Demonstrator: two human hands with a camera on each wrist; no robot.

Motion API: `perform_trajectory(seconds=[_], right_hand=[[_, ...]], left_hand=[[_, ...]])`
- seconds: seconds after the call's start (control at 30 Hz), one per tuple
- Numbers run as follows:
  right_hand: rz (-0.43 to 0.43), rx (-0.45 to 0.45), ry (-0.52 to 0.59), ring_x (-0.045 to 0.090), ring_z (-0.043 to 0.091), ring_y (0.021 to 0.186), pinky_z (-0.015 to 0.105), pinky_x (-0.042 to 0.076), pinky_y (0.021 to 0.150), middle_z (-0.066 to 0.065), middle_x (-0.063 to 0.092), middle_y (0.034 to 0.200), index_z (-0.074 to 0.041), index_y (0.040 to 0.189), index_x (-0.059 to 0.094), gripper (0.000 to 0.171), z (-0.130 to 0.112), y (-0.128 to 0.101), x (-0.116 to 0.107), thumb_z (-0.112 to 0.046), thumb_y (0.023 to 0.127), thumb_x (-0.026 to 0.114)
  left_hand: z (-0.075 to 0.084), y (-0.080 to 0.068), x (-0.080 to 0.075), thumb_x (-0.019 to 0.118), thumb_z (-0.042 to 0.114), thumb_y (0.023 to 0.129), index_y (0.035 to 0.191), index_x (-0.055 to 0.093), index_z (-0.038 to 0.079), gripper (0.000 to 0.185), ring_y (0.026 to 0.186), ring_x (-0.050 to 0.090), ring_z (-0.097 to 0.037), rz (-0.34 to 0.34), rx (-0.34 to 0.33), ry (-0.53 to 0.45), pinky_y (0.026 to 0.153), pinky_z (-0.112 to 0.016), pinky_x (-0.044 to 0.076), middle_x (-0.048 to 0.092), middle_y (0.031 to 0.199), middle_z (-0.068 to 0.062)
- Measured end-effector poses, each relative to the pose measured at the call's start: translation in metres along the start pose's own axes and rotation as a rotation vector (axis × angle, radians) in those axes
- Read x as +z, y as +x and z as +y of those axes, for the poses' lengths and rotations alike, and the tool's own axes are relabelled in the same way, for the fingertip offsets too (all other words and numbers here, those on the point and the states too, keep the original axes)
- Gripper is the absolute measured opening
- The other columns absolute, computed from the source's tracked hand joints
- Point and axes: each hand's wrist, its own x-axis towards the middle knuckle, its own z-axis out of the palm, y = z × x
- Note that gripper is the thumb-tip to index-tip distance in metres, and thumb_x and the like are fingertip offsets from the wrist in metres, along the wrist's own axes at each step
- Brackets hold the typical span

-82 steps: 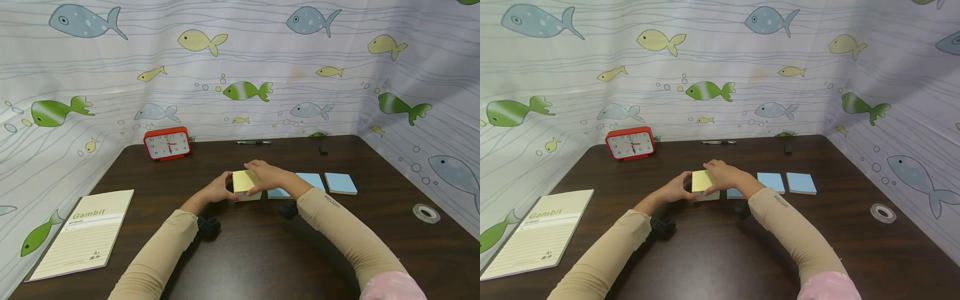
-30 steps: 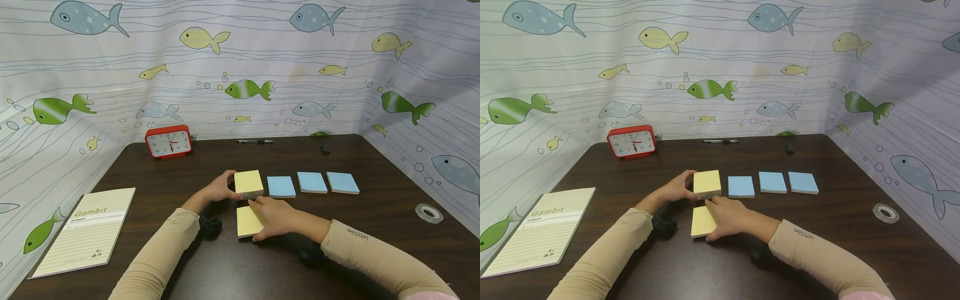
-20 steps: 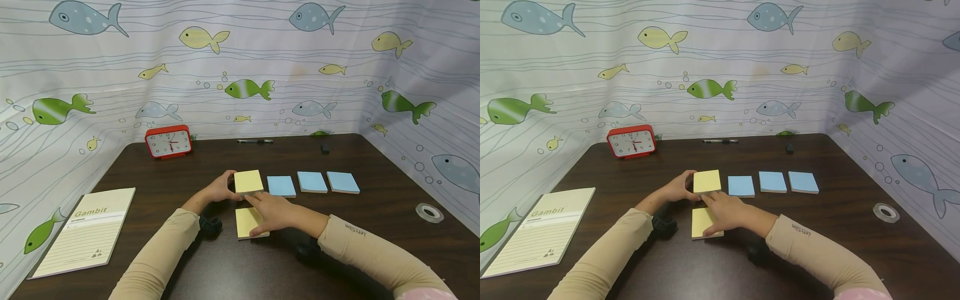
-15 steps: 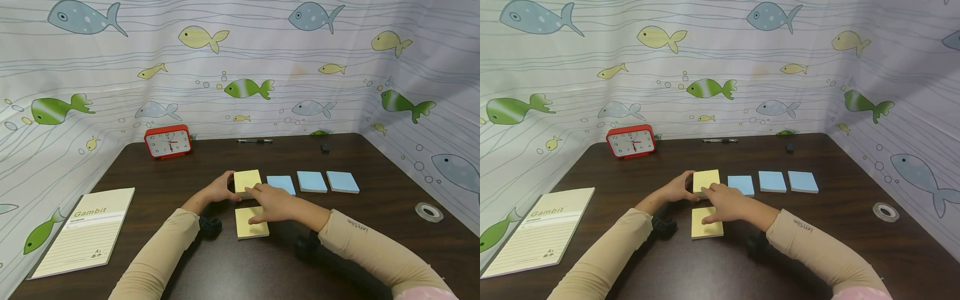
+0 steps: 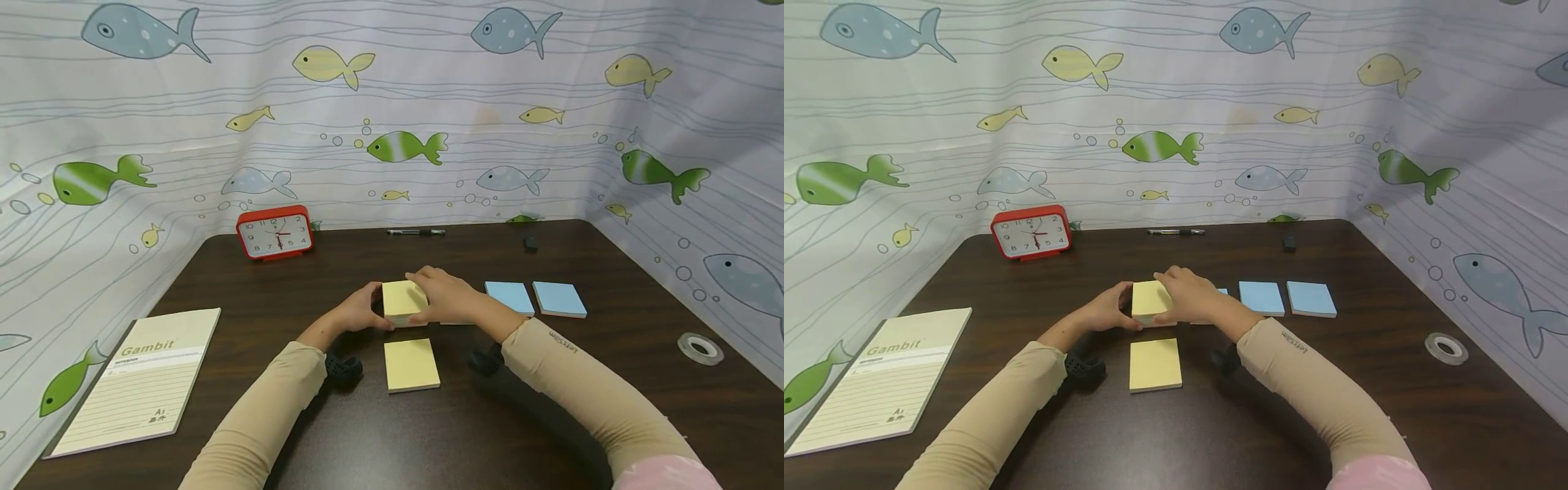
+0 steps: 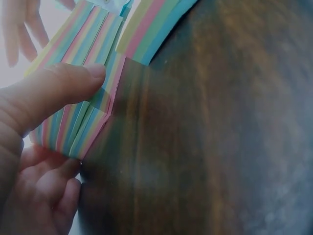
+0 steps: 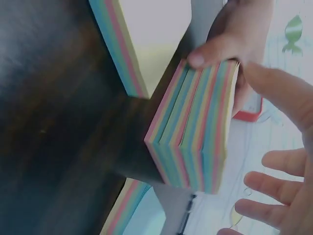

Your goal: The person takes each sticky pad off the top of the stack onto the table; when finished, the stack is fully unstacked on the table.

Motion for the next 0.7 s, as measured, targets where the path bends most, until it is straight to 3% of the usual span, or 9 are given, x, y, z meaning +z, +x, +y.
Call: perform_trajectory(seconds=[0.23,0.4,0.5,0.7], right_hand=[[-0.132,0.017,0.069,0.027,0.030,0.123,0.042,0.034,0.091,0.015,0.025,0.137,-0.005,0.138,0.021,0.095,0.005,0.028,0.007,-0.043,0.067,0.072],[-0.211,0.043,0.067,0.024,0.033,0.123,0.043,0.030,0.093,0.017,0.024,0.137,-0.003,0.138,0.015,0.101,0.005,0.040,0.015,-0.041,0.065,0.074],[-0.203,0.059,0.037,0.030,0.031,0.117,0.042,0.035,0.088,0.015,0.029,0.133,-0.004,0.139,0.016,0.103,0.005,0.042,0.019,-0.043,0.063,0.075],[-0.092,0.052,-0.002,0.039,0.024,0.105,0.037,0.042,0.078,0.012,0.039,0.125,-0.007,0.138,0.022,0.103,0.009,0.038,0.016,-0.049,0.060,0.074]], left_hand=[[-0.001,0.001,0.001,0.079,0.015,0.063,0.128,0.031,0.003,0.081,0.121,0.033,-0.023,0.002,-0.004,0.001,0.096,-0.036,0.029,0.037,0.130,-0.010],[-0.002,0.001,0.001,0.078,0.015,0.064,0.129,0.030,0.004,0.081,0.121,0.033,-0.024,-0.003,-0.005,-0.006,0.096,-0.037,0.029,0.036,0.131,-0.010],[-0.002,0.002,0.002,0.078,0.015,0.064,0.129,0.029,0.004,0.082,0.122,0.032,-0.023,-0.007,-0.007,-0.006,0.096,-0.036,0.029,0.035,0.132,-0.010],[-0.003,0.003,0.001,0.079,0.018,0.063,0.131,0.028,0.002,0.086,0.121,0.033,-0.023,0.002,-0.020,0.009,0.097,-0.036,0.028,0.035,0.132,-0.012]])
